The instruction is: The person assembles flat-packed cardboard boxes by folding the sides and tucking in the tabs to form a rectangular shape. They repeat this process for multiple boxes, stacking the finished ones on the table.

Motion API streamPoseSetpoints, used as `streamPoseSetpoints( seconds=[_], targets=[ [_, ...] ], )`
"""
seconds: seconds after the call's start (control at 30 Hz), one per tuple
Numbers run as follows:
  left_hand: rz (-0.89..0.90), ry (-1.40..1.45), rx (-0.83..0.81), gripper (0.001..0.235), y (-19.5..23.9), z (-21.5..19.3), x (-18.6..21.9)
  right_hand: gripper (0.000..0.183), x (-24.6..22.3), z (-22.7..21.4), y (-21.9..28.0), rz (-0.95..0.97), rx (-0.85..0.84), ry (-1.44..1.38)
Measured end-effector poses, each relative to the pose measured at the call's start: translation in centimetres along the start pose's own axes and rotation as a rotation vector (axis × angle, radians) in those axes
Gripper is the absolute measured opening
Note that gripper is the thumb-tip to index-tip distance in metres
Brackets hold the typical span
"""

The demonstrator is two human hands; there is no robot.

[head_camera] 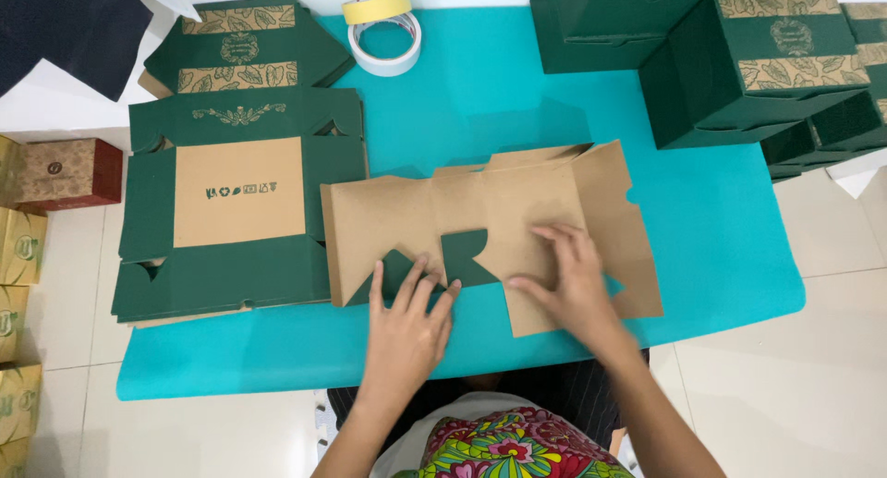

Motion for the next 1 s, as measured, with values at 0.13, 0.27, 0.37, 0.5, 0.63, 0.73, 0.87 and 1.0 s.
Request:
streamPoseSetpoints(
  seconds=[0.13, 0.27, 0.37, 0.5, 0.63, 0.73, 0.87, 1.0],
  targets=[
    [0.110, -0.132, -0.001, 0.031, -0.5, 0.8, 2.1, 0.057, -0.3, -4.5, 0.4, -0.008, -0.164, 0.027],
    [0.239, 0.077, -0.044, 0.036, -1.0, 2.1, 3.6, 0.045, 0.3, -7.0, 1.2, 0.062, -0.269, 0.008],
    [0.181, 0.287, -0.093, 0.034, -1.2, 2.1, 3.2, 0.030, 0.9, -8.3, 1.1, 0.096, -0.282, -0.111],
    [0.129, 0.425, -0.099, 0.034, -1.5, 1.5, 2.8, 0.030, 2.8, -8.8, 1.6, 0.107, -0.240, -0.221],
    [0.122, 0.401, -0.092, 0.037, -2.0, 1.2, 3.0, 0.031, 3.0, -8.6, 1.6, 0.199, -0.264, -0.244],
    [0.116, 0.371, -0.079, 0.037, -2.2, 1.2, 3.2, 0.028, 3.2, -8.8, 1.4, 0.167, -0.240, -0.263],
    [0.089, 0.343, -0.090, 0.032, -2.1, 1.7, 3.2, 0.030, 3.6, -8.6, 1.3, 0.164, -0.219, -0.256],
    [0.114, 0.436, -0.107, 0.023, -2.5, 0.4, 3.1, 0.031, 3.5, -8.2, 1.2, 0.214, -0.233, -0.200]
  ],
)
Point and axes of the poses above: each hand's wrist, its own y-axis away from the middle knuckle, its own z-axis out of the palm, x = y × z, the point moved 4 cm from there along -y, towards the middle knuckle, and after that the axes turned 5 degrees about x, right-handed, at the moved point
